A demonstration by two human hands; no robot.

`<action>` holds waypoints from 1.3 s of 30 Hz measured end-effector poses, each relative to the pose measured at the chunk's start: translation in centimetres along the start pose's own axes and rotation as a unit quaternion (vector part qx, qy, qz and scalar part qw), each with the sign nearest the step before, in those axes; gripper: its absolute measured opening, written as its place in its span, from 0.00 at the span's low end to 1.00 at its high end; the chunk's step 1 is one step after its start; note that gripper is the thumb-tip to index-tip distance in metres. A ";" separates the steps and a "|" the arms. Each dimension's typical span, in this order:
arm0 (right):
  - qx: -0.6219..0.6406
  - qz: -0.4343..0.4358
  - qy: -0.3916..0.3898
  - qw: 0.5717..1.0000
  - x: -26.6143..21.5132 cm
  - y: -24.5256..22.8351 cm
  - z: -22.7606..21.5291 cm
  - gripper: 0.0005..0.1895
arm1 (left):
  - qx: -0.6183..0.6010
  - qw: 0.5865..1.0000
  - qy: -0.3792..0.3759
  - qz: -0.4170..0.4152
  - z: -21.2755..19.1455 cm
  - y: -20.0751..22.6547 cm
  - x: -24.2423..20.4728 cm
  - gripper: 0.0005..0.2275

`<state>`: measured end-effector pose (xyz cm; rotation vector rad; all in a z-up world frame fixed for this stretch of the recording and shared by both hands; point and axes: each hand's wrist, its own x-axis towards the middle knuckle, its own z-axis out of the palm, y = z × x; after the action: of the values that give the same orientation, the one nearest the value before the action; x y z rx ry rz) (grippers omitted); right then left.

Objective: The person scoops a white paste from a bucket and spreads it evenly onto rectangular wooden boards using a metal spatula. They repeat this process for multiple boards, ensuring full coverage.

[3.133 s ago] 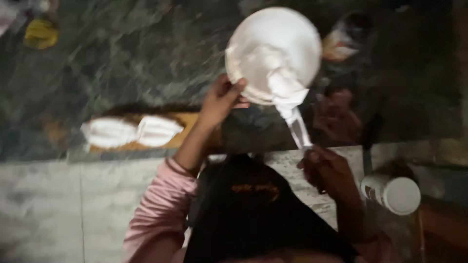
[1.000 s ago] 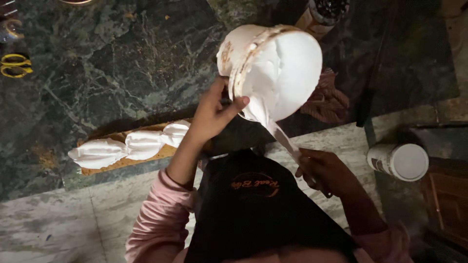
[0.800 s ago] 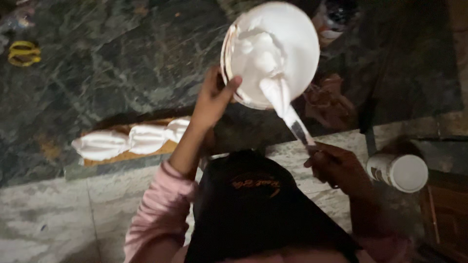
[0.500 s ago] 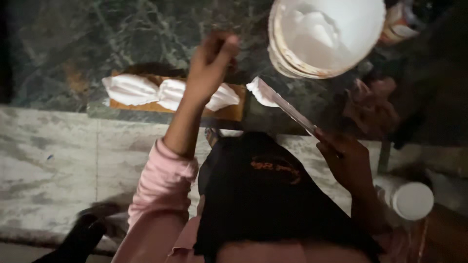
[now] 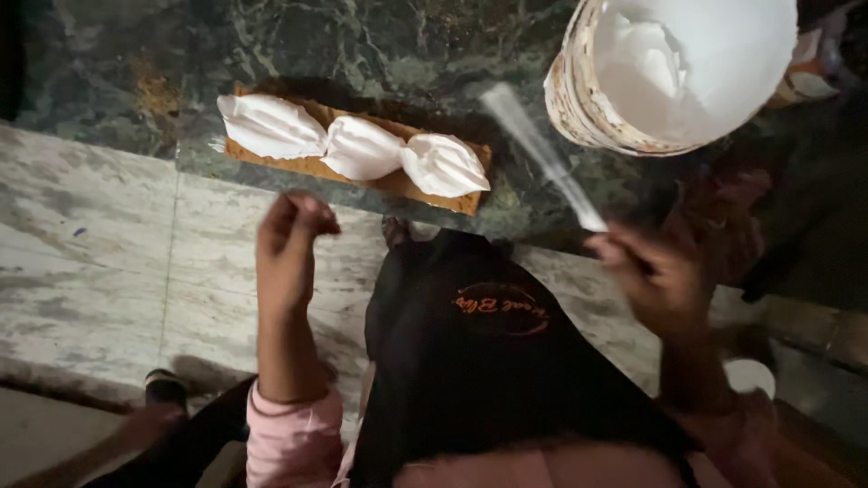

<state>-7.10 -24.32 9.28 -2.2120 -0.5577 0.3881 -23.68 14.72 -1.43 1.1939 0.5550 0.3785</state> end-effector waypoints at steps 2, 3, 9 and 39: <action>-0.062 -0.093 0.126 0.986 0.2 -1.8 -1.6 0.14 | 0.057 0.997 -0.005 -0.060 -1.4 -3.2 -1.2 0.12; -0.043 -0.104 0.186 0.976 0.5 -2.6 -2.4 0.14 | 0.090 0.991 -0.001 -0.094 -1.8 -4.8 -1.6 0.12; -0.406 -0.203 0.212 0.865 3.4 -3.4 -2.8 0.12 | 0.070 0.981 0.015 -0.182 -2.8 -13.2 -1.3 0.19; -0.043 0.160 0.004 0.986 -2.9 -3.9 12.7 0.13 | 0.147 0.961 0.227 0.058 -17.2 -20.1 8.5 0.17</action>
<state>-16.32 -15.48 4.52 -2.3914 -0.2152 0.5301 -27.19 25.94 -26.66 1.4377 0.9656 0.6977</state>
